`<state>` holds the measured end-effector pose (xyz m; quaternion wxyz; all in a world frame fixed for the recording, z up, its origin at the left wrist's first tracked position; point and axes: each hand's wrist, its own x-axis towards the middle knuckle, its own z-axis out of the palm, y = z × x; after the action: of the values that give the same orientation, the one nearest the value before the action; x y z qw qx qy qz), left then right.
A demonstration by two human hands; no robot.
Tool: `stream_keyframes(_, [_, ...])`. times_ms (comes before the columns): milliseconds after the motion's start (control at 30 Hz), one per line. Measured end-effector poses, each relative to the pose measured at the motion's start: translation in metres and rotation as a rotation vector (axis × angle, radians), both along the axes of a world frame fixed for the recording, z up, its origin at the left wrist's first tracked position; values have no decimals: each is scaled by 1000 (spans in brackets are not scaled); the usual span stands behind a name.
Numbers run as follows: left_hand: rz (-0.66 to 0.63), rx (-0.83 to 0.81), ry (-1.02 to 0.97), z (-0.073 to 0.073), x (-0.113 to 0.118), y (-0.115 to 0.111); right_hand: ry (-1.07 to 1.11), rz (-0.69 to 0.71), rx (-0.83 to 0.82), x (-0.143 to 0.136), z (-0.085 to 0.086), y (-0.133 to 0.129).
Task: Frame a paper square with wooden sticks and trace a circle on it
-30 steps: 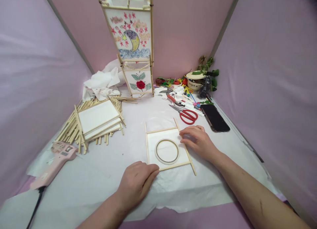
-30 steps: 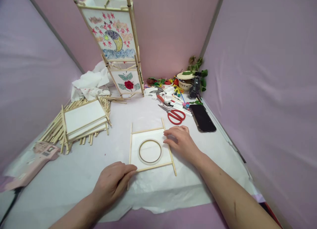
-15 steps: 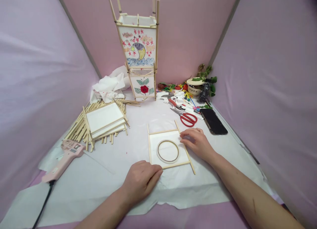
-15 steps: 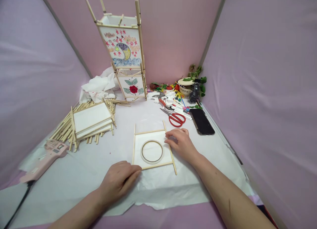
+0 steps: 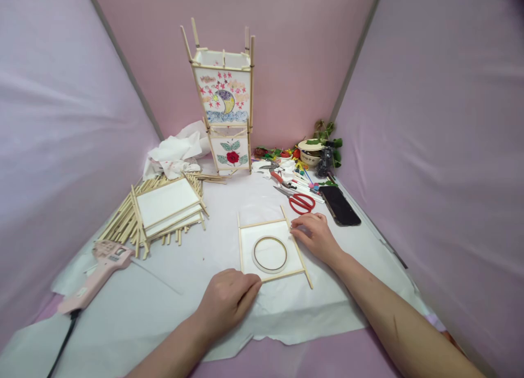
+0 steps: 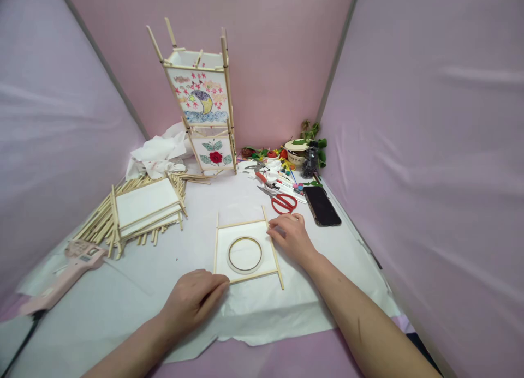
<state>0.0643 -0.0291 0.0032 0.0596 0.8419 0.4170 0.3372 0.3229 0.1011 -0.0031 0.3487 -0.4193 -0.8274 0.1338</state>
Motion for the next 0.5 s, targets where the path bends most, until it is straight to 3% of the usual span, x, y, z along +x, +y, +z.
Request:
stream_keyframes(300, [42,-5,16,-1,0,0,25,-34,10,2,-5,8])
stream_keyframes(500, [44,-19,52,-3,0,-1,27,-44,-9,3,2,4])
